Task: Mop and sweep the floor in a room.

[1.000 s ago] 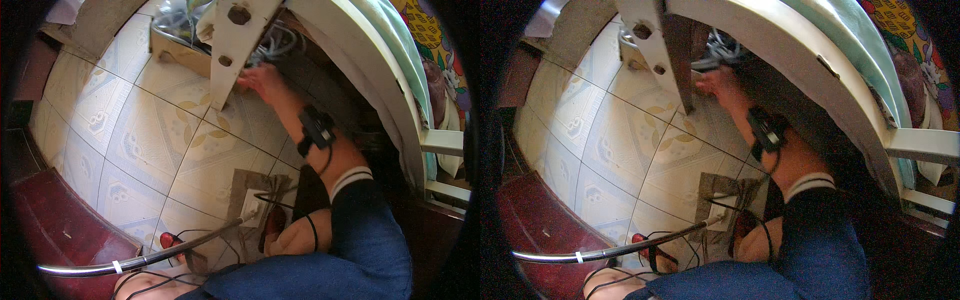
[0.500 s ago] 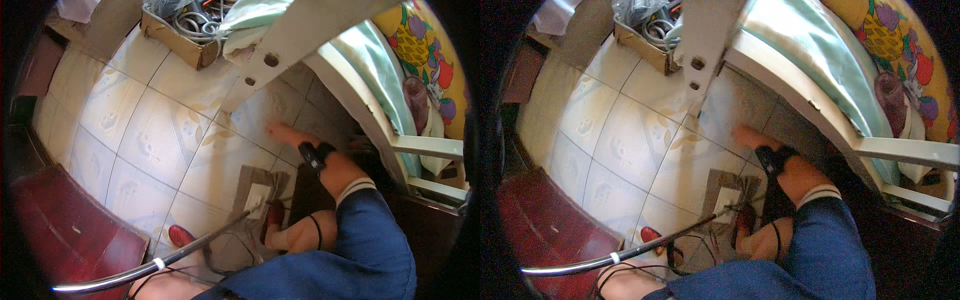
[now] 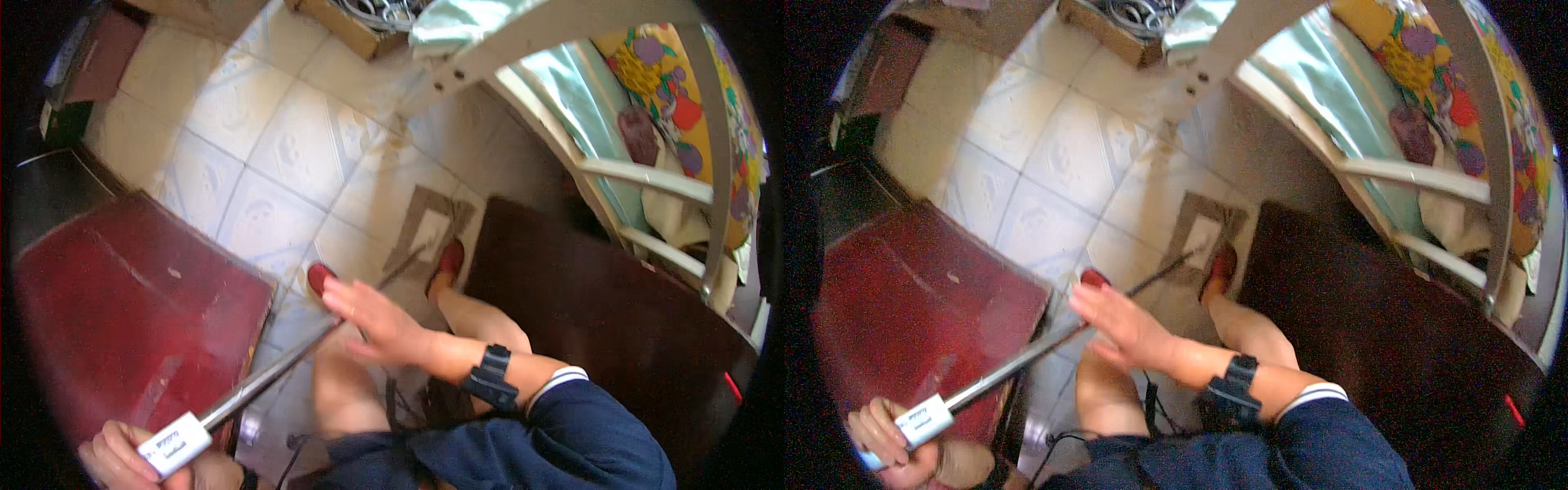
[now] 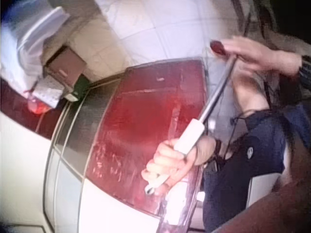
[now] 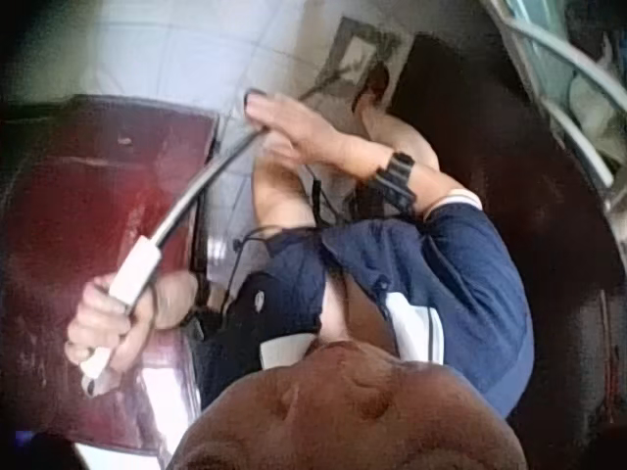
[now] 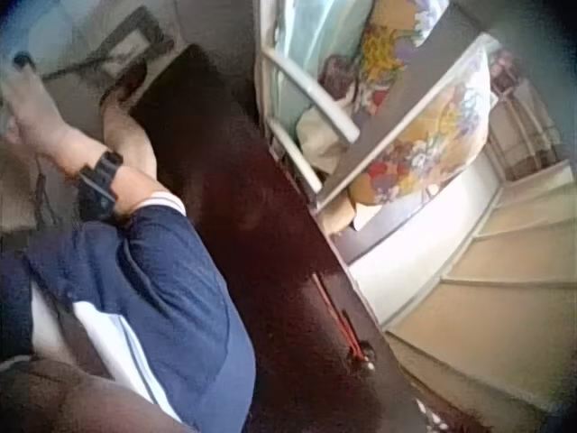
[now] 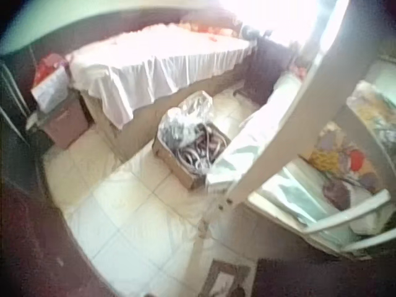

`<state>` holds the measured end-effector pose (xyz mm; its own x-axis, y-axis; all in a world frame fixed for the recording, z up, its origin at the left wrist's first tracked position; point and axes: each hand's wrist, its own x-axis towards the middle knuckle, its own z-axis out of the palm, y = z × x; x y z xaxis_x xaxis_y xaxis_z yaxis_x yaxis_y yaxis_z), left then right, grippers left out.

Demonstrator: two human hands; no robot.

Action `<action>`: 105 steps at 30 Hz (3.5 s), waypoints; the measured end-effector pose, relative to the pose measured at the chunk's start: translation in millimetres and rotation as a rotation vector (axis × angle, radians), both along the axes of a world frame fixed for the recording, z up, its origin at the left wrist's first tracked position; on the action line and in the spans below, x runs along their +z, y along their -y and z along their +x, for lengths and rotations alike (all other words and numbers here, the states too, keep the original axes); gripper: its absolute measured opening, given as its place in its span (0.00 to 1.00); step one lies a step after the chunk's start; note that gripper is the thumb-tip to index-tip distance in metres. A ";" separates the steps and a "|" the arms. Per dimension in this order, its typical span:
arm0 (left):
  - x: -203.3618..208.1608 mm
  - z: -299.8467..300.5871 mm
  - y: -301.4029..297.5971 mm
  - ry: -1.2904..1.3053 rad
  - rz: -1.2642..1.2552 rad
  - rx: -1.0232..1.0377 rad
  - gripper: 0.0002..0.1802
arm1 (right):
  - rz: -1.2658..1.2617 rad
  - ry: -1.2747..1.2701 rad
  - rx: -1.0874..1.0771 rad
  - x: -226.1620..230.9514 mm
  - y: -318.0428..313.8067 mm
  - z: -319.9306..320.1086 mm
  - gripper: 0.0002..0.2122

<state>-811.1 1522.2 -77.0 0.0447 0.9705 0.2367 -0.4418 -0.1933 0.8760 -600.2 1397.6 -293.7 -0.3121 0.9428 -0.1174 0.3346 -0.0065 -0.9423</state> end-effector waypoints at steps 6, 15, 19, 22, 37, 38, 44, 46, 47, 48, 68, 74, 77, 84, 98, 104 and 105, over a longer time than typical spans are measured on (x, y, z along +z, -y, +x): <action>-0.4 -17.0 2.4 0.039 0.026 -0.017 0.19 | -1.045 0.193 -0.070 -0.2 136.2 -11.5 0.34; 20.0 -27.9 71.6 -0.176 -0.110 -0.132 0.22 | -1.067 -0.004 0.546 71.9 109.5 -55.4 0.16; 34.7 -39.6 96.2 -0.355 -0.187 -0.225 0.26 | -0.887 0.364 -0.207 43.9 100.5 -14.3 0.31; 58.9 -61.2 120.6 -0.476 -0.190 -0.553 0.29 | -0.298 0.456 -0.509 64.0 91.4 -28.8 0.34; 70.8 -92.3 279.8 -1.093 -1.134 -0.939 0.23 | -0.175 0.654 0.247 28.1 145.6 -49.5 0.08; 48.2 -100.3 290.9 -1.144 -1.057 -1.101 0.19 | -0.118 0.626 0.147 29.6 138.5 -39.5 0.07; -52.5 80.8 209.9 -0.285 -1.362 -0.670 0.19 | 0.068 0.873 -0.153 -7.7 30.4 88.5 0.16; -79.9 124.4 170.6 -0.307 -1.235 -0.633 0.19 | 0.058 0.613 -0.236 0.3 11.9 103.3 0.17; -94.4 144.2 153.6 -0.297 -1.106 -0.622 0.21 | 0.069 0.680 -0.326 0.0 9.7 105.0 0.17; -108.7 152.8 144.1 -0.254 -1.178 -0.625 0.24 | 0.087 0.747 -0.420 -1.3 7.4 105.8 0.18; -152.8 51.4 196.5 -0.705 -0.725 -0.565 0.32 | 0.148 0.931 -0.215 -57.2 33.1 45.7 0.08; -195.4 114.8 200.9 -0.480 -0.955 -0.810 0.34 | 0.009 0.895 -0.221 -69.4 57.6 126.6 0.12; -214.4 103.6 228.6 -0.465 -0.882 -0.854 0.34 | -0.145 0.929 -0.222 -79.8 105.2 121.5 0.11; -225.0 149.4 184.0 -0.848 -0.637 -0.888 0.32 | -0.113 0.984 -0.328 -115.9 104.9 185.7 0.10; -25.5 34.0 74.3 -1.264 -0.338 -0.486 0.22 | -0.014 1.063 -0.507 -41.2 -20.8 28.9 0.19; 55.7 43.3 37.3 -1.391 -0.427 -0.520 0.26 | -0.153 0.728 -0.493 32.6 -63.7 14.4 0.21; 56.4 51.7 32.8 -1.402 -0.419 -0.536 0.26 | -0.208 0.746 -0.465 40.4 -63.2 26.8 0.21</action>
